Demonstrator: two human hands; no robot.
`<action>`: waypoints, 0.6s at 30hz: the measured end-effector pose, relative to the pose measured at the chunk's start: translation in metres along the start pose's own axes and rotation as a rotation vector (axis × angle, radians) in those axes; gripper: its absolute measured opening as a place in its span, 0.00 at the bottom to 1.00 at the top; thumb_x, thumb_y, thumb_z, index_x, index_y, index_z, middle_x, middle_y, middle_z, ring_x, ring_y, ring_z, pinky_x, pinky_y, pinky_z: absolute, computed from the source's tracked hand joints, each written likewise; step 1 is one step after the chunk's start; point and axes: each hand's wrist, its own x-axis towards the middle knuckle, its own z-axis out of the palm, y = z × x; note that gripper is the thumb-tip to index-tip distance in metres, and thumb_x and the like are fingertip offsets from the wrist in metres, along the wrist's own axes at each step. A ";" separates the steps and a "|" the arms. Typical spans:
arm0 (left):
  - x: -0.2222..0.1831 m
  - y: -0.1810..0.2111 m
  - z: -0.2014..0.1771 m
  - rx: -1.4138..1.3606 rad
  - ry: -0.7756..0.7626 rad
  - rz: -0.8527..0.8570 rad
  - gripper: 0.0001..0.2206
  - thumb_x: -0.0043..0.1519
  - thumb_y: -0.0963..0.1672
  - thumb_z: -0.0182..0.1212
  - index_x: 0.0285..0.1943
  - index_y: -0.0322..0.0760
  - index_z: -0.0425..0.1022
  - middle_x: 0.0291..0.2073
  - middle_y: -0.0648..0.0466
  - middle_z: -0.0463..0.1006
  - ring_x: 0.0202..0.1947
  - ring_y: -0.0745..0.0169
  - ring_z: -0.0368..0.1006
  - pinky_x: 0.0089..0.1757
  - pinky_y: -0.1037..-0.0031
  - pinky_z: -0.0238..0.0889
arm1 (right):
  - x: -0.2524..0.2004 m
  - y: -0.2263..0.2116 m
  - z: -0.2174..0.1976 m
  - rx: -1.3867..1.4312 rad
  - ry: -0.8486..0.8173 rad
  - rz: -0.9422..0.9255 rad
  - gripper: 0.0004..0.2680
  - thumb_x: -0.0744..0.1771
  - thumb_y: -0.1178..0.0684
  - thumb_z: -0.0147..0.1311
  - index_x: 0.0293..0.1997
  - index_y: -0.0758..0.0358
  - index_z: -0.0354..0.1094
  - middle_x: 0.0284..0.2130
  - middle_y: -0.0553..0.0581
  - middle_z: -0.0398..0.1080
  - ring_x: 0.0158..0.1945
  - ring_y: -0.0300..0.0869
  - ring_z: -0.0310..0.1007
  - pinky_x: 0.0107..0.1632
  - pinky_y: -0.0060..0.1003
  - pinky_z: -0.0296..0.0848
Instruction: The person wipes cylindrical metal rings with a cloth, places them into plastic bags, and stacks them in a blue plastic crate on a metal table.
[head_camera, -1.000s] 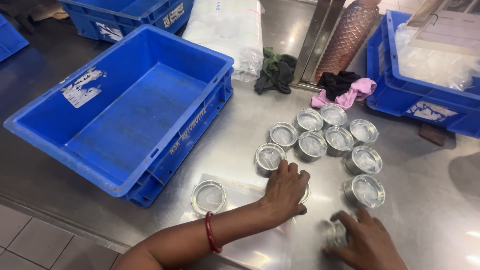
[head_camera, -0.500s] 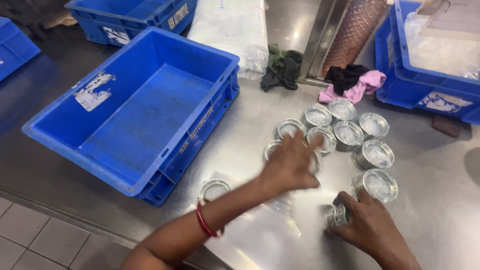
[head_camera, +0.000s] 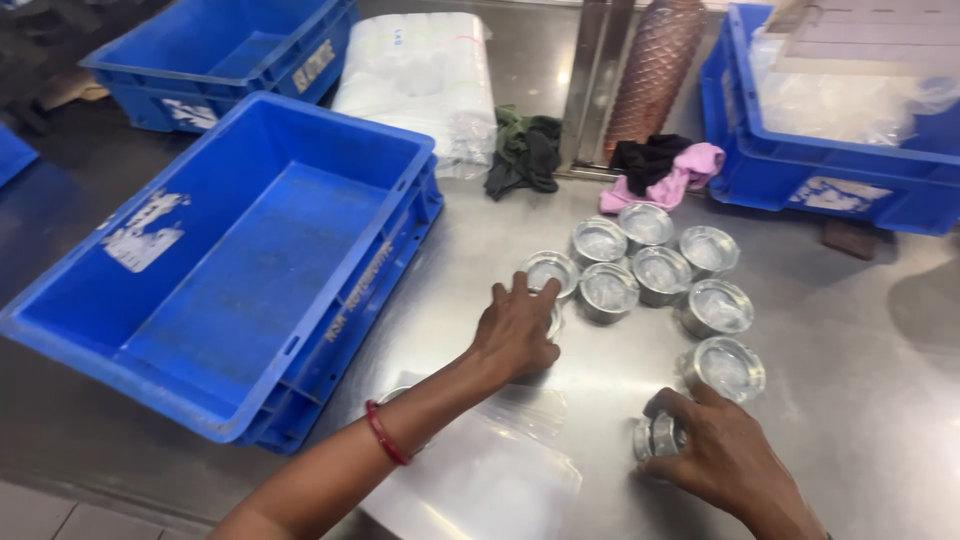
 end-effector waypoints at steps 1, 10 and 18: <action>-0.001 -0.003 0.004 -0.033 0.029 0.021 0.37 0.47 0.44 0.72 0.68 0.49 0.61 0.61 0.37 0.60 0.56 0.25 0.63 0.47 0.50 0.72 | -0.002 0.000 -0.002 0.043 -0.003 0.033 0.24 0.54 0.41 0.76 0.53 0.45 0.74 0.45 0.53 0.71 0.52 0.47 0.75 0.54 0.46 0.77; -0.022 0.039 0.100 -0.713 -0.116 0.454 0.36 0.46 0.58 0.74 0.65 0.53 0.69 0.54 0.43 0.70 0.58 0.42 0.70 0.56 0.57 0.65 | -0.005 0.116 0.069 0.855 0.263 -0.018 0.27 0.52 0.49 0.74 0.55 0.55 0.69 0.51 0.59 0.72 0.53 0.48 0.77 0.55 0.46 0.76; -0.053 0.064 0.129 -0.873 -0.184 0.814 0.41 0.51 0.59 0.73 0.72 0.44 0.63 0.63 0.46 0.69 0.67 0.47 0.69 0.63 0.60 0.67 | -0.058 0.130 0.063 0.630 0.261 -0.135 0.41 0.48 0.46 0.78 0.68 0.54 0.60 0.59 0.59 0.70 0.63 0.49 0.69 0.62 0.46 0.68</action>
